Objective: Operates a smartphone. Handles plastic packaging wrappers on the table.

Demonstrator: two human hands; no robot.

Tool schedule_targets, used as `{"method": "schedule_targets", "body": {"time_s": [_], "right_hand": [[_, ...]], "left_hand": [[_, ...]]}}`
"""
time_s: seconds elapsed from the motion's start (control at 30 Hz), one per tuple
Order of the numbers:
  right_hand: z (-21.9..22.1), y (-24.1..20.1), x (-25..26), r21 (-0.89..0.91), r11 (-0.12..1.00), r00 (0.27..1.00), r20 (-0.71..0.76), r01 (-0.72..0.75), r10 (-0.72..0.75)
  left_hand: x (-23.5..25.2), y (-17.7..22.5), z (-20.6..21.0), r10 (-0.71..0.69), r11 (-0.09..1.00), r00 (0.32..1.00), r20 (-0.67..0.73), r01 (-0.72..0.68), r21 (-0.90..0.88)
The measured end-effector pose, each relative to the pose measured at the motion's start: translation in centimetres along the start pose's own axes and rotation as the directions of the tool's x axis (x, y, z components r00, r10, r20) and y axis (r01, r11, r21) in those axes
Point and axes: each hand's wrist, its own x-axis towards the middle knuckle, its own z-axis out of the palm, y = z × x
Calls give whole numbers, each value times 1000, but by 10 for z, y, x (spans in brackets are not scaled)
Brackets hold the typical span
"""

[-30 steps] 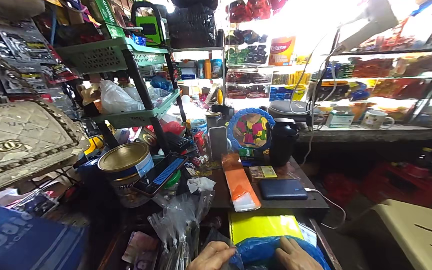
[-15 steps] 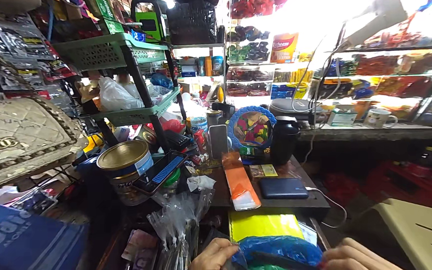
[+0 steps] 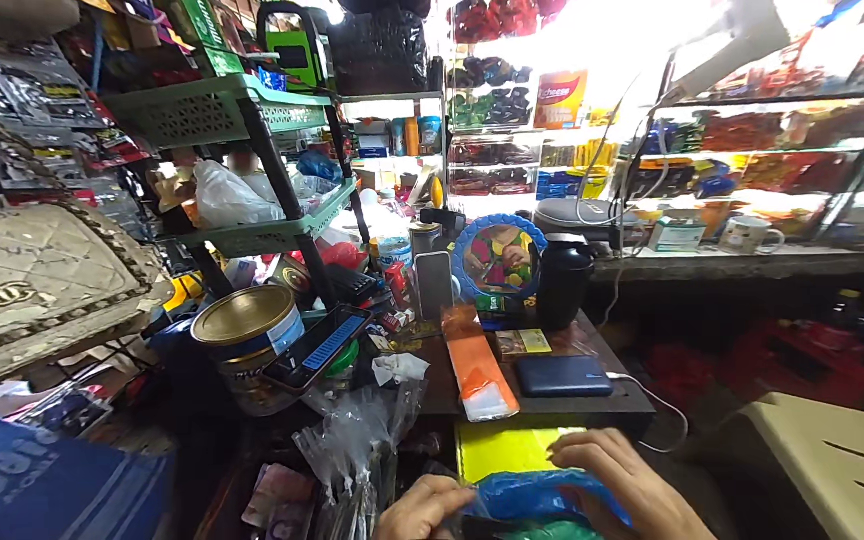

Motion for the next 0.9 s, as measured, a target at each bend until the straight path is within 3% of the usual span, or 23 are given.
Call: {"method": "schedule_targets", "body": {"time_s": [0.2,0.47,0.57,0.63,0.73,0.9], "right_hand": [[30,61,-43,-256,962,945,278,-96,169],[17,63,-26,-364,912,976,24,-191,214],[16,57,-25,-253,957,988,25,-143,154],[19,52,-28,-196,977,989,106,-82,104],[24,52,-34,-264,957,953,241,-119,185],[26,60,-31,-416,884,967,44,-211,251]], "left_hand": [[-1,-6,-9,-13,1000,1000,-18,13,-14],[-1,-5,-6,-33,999,999,0,33,-5],[-2,-7,-8,-41,999,999,-5,41,-3],[-3,-8,-9,-40,999,999,-12,40,2],[-3,-9,-9,-35,999,999,-13,35,6],[-3,-6,-9,-43,999,999,-2,43,3]]}}
